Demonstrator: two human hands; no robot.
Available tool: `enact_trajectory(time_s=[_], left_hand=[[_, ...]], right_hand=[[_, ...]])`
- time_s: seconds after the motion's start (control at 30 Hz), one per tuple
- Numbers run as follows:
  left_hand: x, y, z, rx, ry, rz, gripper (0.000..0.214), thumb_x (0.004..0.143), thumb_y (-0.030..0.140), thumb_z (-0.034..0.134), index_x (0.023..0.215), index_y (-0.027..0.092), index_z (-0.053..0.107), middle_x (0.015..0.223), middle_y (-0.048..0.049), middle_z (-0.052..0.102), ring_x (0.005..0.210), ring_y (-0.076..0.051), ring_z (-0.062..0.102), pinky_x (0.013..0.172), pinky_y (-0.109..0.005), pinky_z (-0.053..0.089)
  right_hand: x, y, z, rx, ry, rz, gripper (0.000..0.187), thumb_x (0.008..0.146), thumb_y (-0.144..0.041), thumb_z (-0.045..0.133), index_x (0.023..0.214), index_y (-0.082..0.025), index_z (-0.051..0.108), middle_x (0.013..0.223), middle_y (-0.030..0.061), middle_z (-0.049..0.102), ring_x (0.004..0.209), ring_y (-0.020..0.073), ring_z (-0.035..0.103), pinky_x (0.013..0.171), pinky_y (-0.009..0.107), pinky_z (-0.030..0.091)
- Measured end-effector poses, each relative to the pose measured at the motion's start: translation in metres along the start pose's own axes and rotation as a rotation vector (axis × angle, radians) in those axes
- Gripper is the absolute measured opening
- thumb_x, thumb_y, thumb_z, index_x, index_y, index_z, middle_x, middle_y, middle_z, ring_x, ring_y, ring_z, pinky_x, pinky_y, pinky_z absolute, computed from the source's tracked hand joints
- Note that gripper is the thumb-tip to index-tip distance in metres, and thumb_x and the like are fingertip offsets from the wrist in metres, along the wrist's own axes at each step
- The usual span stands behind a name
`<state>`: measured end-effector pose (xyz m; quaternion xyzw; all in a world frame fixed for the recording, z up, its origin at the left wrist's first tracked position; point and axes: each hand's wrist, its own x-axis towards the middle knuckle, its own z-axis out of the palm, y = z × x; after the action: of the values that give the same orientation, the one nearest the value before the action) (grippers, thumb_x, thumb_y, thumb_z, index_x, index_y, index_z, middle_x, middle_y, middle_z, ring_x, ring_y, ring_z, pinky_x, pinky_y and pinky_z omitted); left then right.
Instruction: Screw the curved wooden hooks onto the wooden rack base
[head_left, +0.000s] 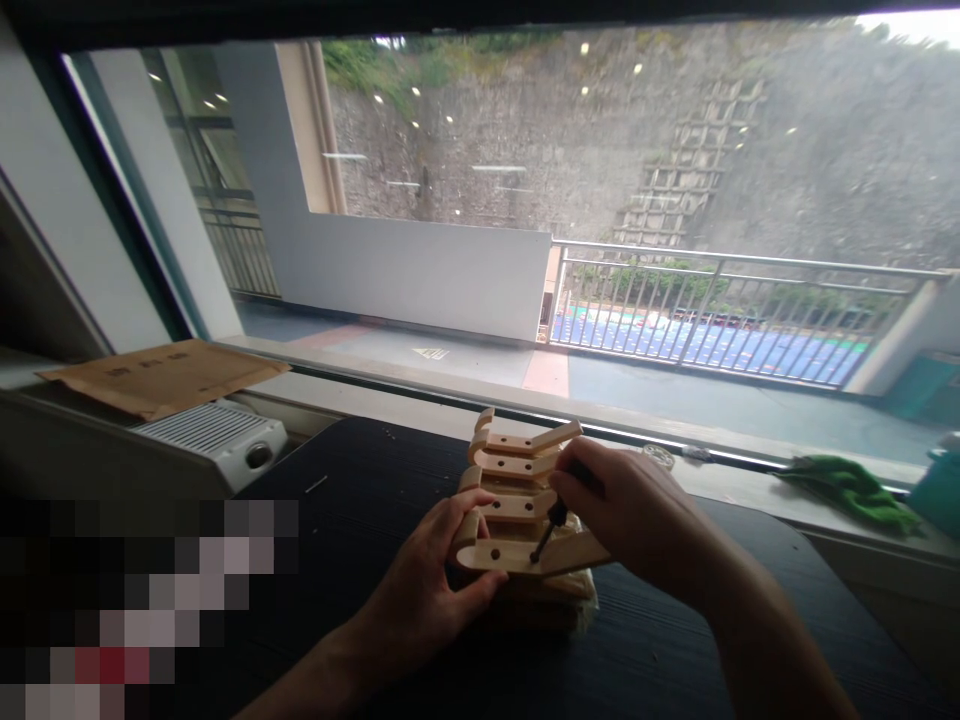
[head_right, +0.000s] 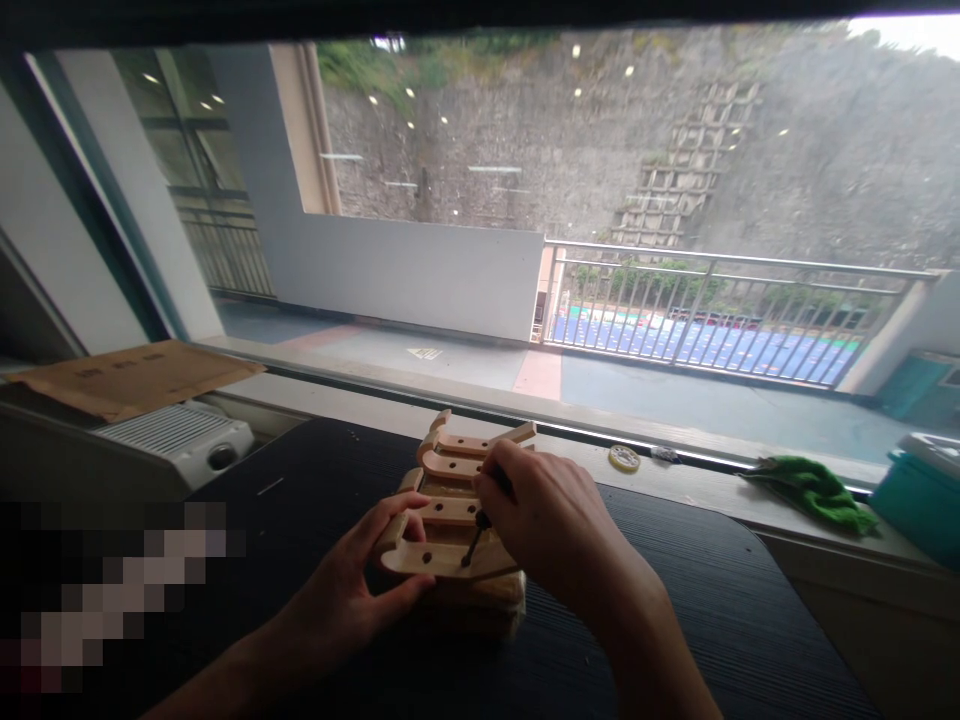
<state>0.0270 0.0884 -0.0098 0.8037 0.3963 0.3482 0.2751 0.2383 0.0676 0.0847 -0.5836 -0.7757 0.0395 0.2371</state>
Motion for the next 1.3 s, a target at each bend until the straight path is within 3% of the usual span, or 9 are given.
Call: enact_trajectory(time_s=[0.2, 0.37, 0.5, 0.73, 0.9, 1.0, 1.17, 1.3], left_hand=[[0.0, 0.001, 0.0, -0.001, 0.017, 0.004, 0.053, 0.075, 0.018, 0.064, 0.123, 0.026, 0.042, 0.109, -0.0048, 0.058, 0.103, -0.023, 0.058, 0.09, -0.037, 0.05], [0.0, 0.001, 0.0, -0.011, 0.032, 0.012, 0.054, 0.074, 0.018, 0.065, 0.122, 0.027, 0.043, 0.115, -0.0049, 0.057, 0.104, -0.023, 0.058, 0.089, -0.037, 0.05], [0.001, 0.0, 0.0, -0.01, 0.027, 0.024, 0.054, 0.074, 0.018, 0.065, 0.122, 0.028, 0.042, 0.118, -0.0047, 0.055, 0.106, -0.023, 0.057, 0.091, -0.037, 0.048], [-0.002, -0.001, 0.002, 0.002, 0.034, 0.042, 0.054, 0.076, 0.016, 0.064, 0.123, 0.029, 0.04, 0.115, -0.0032, 0.055, 0.106, -0.021, 0.055, 0.095, -0.037, 0.045], [-0.001, -0.001, 0.001, -0.016, 0.034, 0.034, 0.054, 0.075, 0.016, 0.064, 0.122, 0.028, 0.04, 0.112, -0.0037, 0.056, 0.102, -0.021, 0.057, 0.092, -0.036, 0.048], [-0.001, 0.0, 0.001, -0.018, 0.042, 0.037, 0.054, 0.075, 0.016, 0.065, 0.122, 0.028, 0.042, 0.115, -0.0036, 0.056, 0.103, -0.021, 0.056, 0.092, -0.035, 0.047], [0.0, 0.0, 0.001, -0.046, 0.026, 0.023, 0.055, 0.075, 0.016, 0.064, 0.123, 0.029, 0.04, 0.116, -0.003, 0.055, 0.106, -0.021, 0.056, 0.093, -0.034, 0.047], [-0.001, -0.001, 0.002, -0.045, 0.027, 0.024, 0.056, 0.075, 0.016, 0.064, 0.123, 0.029, 0.039, 0.119, -0.0034, 0.052, 0.109, -0.021, 0.054, 0.095, -0.035, 0.045]], right_hand=[[-0.001, -0.002, 0.002, -0.052, 0.038, 0.036, 0.023, 0.088, -0.037, 0.045, 0.074, -0.021, 0.054, 0.059, -0.0041, 0.058, 0.048, 0.0086, 0.041, 0.049, 0.025, 0.02], [-0.006, -0.013, -0.004, 0.042, 0.001, -0.082, 0.011, 0.085, -0.03, 0.051, 0.081, -0.024, 0.06, 0.066, -0.0039, 0.059, 0.057, 0.0098, 0.047, 0.052, 0.024, 0.023], [-0.007, -0.023, -0.004, 0.057, -0.02, -0.144, 0.014, 0.084, -0.024, 0.05, 0.072, -0.022, 0.057, 0.069, -0.0042, 0.059, 0.059, 0.0087, 0.045, 0.053, 0.024, 0.022], [0.005, -0.008, 0.008, -0.051, 0.04, 0.008, 0.022, 0.087, -0.032, 0.042, 0.07, -0.02, 0.049, 0.057, -0.0038, 0.053, 0.049, 0.0087, 0.038, 0.049, 0.026, 0.019], [0.009, 0.004, 0.013, -0.062, 0.078, 0.097, 0.027, 0.088, -0.036, 0.039, 0.072, -0.019, 0.052, 0.062, 0.0005, 0.059, 0.048, 0.0096, 0.042, 0.049, 0.027, 0.019], [0.005, 0.001, 0.008, -0.078, 0.067, 0.068, 0.028, 0.088, -0.039, 0.042, 0.071, -0.02, 0.054, 0.06, -0.0007, 0.058, 0.048, 0.0097, 0.042, 0.048, 0.026, 0.019], [-0.004, -0.007, -0.004, 0.086, -0.016, -0.065, 0.011, 0.083, -0.029, 0.052, 0.085, -0.026, 0.062, 0.067, -0.0049, 0.061, 0.057, 0.0092, 0.048, 0.052, 0.022, 0.027], [-0.005, -0.011, -0.004, 0.128, -0.056, -0.107, 0.013, 0.086, -0.028, 0.049, 0.079, -0.024, 0.06, 0.069, -0.004, 0.06, 0.06, 0.0096, 0.047, 0.053, 0.023, 0.027]])
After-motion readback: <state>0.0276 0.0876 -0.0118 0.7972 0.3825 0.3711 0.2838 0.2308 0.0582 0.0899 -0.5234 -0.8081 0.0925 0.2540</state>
